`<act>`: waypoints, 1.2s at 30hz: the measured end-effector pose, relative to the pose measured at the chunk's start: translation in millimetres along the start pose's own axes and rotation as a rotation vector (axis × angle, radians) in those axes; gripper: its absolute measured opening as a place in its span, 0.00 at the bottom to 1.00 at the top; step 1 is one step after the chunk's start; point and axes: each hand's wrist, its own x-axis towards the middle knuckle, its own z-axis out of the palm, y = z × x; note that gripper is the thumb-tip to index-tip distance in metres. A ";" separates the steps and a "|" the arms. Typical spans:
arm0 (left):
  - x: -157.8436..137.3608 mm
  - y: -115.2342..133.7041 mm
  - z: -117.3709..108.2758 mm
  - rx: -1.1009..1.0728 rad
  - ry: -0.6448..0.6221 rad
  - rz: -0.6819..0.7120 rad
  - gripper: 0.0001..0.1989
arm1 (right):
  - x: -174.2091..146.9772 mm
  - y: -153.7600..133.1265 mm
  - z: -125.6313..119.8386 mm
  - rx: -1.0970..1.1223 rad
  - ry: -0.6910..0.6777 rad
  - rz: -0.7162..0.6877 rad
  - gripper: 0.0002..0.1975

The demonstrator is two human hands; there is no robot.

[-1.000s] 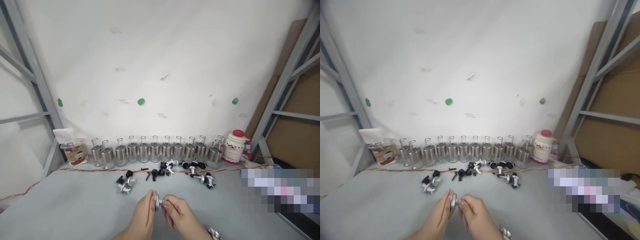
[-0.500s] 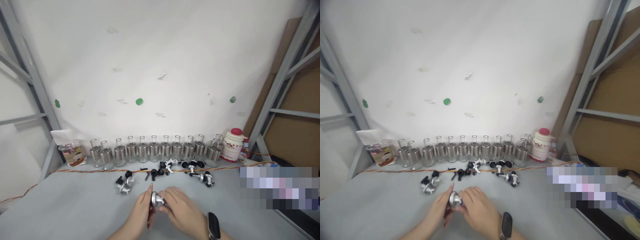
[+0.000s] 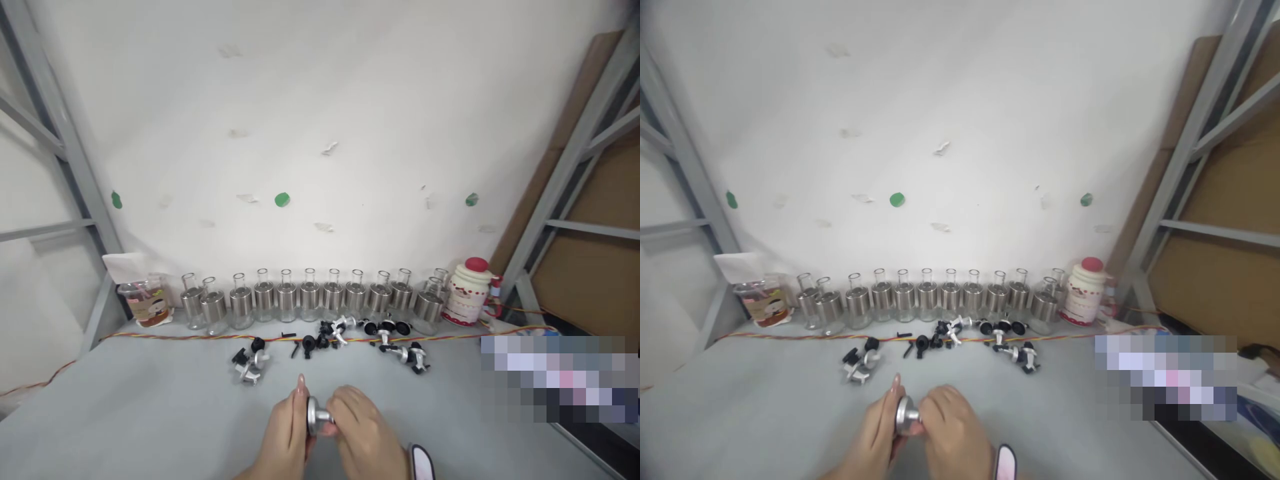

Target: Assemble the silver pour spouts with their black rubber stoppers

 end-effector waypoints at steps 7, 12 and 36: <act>3.0 -13.5 -6.4 0.279 0.004 0.249 0.23 | -1.3 -12.4 -0.6 0.273 -0.139 0.293 0.13; 16.5 -19.9 -11.9 0.644 0.000 0.401 0.21 | 6.2 -1.2 6.1 0.526 -0.258 0.647 0.20; 21.9 -0.6 -9.1 0.136 -0.042 0.071 0.15 | -1.3 130.8 -12.5 -0.430 -0.140 0.580 0.05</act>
